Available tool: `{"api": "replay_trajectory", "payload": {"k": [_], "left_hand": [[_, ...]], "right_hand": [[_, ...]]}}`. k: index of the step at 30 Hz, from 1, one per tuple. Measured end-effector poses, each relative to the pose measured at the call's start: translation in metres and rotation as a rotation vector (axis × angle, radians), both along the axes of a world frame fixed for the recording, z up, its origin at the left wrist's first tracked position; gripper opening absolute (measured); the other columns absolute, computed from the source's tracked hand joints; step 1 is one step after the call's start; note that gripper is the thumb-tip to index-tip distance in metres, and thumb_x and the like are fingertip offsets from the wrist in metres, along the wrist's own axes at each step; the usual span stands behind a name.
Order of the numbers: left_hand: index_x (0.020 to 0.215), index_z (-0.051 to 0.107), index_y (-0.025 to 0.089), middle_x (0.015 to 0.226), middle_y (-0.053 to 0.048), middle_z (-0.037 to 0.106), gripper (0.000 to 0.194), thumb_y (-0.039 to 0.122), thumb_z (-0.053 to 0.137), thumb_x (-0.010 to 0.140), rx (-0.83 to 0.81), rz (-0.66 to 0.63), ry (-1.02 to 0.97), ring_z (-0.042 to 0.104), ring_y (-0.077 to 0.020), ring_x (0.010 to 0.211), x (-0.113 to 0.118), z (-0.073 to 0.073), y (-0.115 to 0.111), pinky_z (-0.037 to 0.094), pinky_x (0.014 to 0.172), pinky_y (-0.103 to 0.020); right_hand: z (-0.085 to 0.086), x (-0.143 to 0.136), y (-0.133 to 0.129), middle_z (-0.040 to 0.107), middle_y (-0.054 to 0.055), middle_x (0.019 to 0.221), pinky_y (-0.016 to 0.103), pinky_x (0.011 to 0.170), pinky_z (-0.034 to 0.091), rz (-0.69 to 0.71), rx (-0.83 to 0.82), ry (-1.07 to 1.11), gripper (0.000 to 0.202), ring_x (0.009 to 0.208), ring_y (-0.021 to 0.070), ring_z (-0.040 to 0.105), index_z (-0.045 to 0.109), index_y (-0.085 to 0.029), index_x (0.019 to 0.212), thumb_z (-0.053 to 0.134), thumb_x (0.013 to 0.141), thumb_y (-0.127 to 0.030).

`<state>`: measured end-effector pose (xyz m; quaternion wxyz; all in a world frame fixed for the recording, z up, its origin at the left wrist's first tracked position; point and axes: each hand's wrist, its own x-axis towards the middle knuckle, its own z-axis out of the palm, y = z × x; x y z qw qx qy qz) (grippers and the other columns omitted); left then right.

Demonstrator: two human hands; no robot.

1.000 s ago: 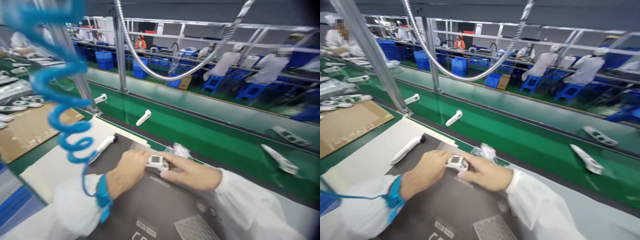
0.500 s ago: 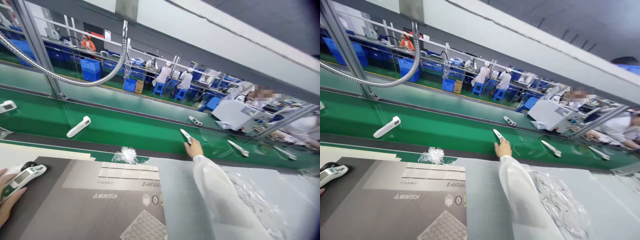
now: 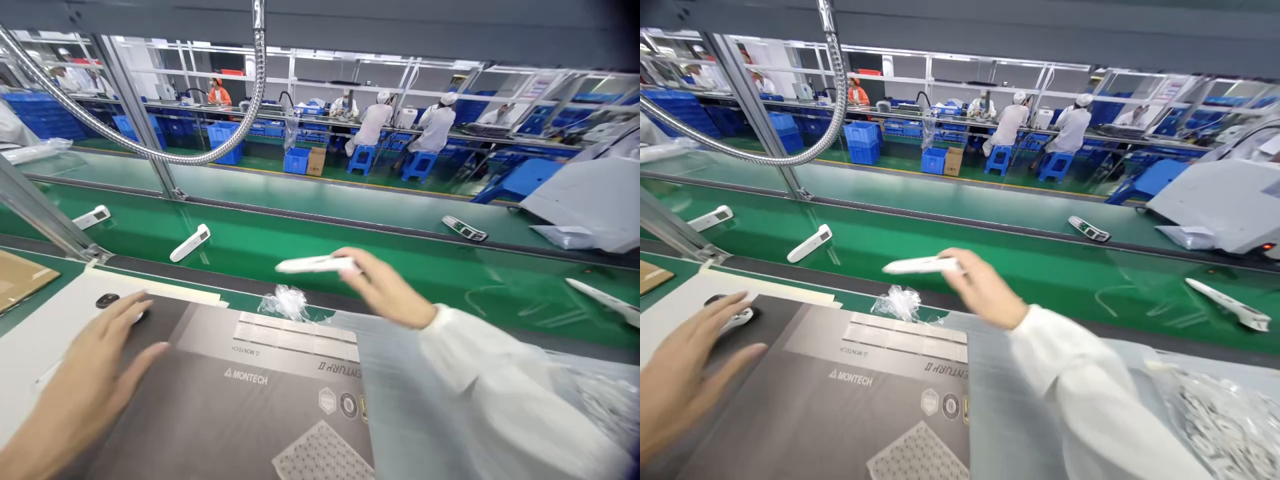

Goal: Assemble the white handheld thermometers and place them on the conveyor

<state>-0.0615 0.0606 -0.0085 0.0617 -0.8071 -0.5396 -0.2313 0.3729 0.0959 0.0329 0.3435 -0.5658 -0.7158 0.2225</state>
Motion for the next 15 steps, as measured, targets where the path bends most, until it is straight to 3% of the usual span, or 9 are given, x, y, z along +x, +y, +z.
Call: {"api": "replay_trajectory", "payload": {"k": [2, 4, 7, 9, 11, 15], "left_hand": [[0.147, 0.025, 0.031, 0.148, -0.009, 0.043, 0.063, 0.047, 0.047, 0.091, 0.009, -0.119, 0.025, 0.049, -0.0365, 0.128, 0.041, 0.01, -0.018, 0.043, 0.103, -0.054], [0.143, 0.031, 0.027, 0.126, -0.01, 0.062, 0.052, 0.037, 0.044, 0.094, -0.054, -0.218, 0.074, 0.065, -0.0309, 0.106, 0.066, 0.007, -0.034, 0.054, 0.085, -0.043], [0.131, 0.044, 0.024, 0.106, -0.008, 0.069, 0.036, 0.025, 0.032, 0.096, -0.238, -0.133, 0.165, 0.069, -0.025, 0.083, 0.07, -0.01, -0.04, 0.052, 0.064, -0.034], [0.126, 0.049, 0.019, 0.11, -0.012, 0.067, 0.035, 0.029, 0.032, 0.097, -0.335, -0.025, 0.23, 0.068, -0.0276, 0.093, 0.055, -0.022, -0.03, 0.052, 0.069, -0.036], [0.121, 0.055, 0.013, 0.11, -0.016, 0.065, 0.037, 0.035, 0.038, 0.096, -0.364, 0.035, 0.307, 0.064, -0.0317, 0.101, 0.038, -0.029, -0.014, 0.051, 0.078, -0.041], [0.115, 0.059, 0.008, 0.115, -0.021, 0.062, 0.037, 0.036, 0.054, 0.09, -0.261, 0.065, 0.288, 0.059, -0.037, 0.109, 0.025, -0.029, 0.007, 0.047, 0.091, -0.05]], "right_hand": [[0.008, -0.067, -0.035, 0.066, 0.002, 0.117, 0.033, 0.093, 0.045, 0.291, 0.03, 0.074, 0.03, 0.103, 0.0205, 0.061, 0.061, -0.03, 0.122, 0.047, 0.096, -0.033], [0.01, -0.121, -0.069, 0.066, 0.001, 0.115, 0.034, 0.094, 0.047, 0.467, 0.02, 0.044, 0.033, 0.103, 0.0189, 0.061, 0.057, -0.031, 0.128, 0.044, 0.098, -0.027], [0.007, -0.152, -0.11, 0.055, 0.005, 0.135, 0.043, 0.106, 0.041, 0.374, 0.018, -0.154, 0.05, 0.12, 0.0231, 0.053, 0.044, -0.027, 0.14, 0.054, 0.092, -0.018], [0.002, -0.137, -0.138, 0.05, 0.005, 0.142, 0.048, 0.109, 0.039, 0.28, 0.0, -0.24, 0.05, 0.126, 0.0244, 0.049, 0.044, -0.027, 0.138, 0.055, 0.091, -0.016], [-0.011, -0.103, -0.172, 0.055, 0.002, 0.138, 0.046, 0.107, 0.043, 0.199, -0.019, -0.248, 0.039, 0.124, 0.0226, 0.052, 0.051, -0.03, 0.132, 0.051, 0.094, -0.021], [-0.062, -0.027, -0.265, 0.067, -0.001, 0.124, 0.036, 0.098, 0.054, -0.001, -0.064, -0.099, 0.035, 0.116, 0.0226, 0.062, 0.062, -0.04, 0.124, 0.06, 0.089, -0.035]]}}
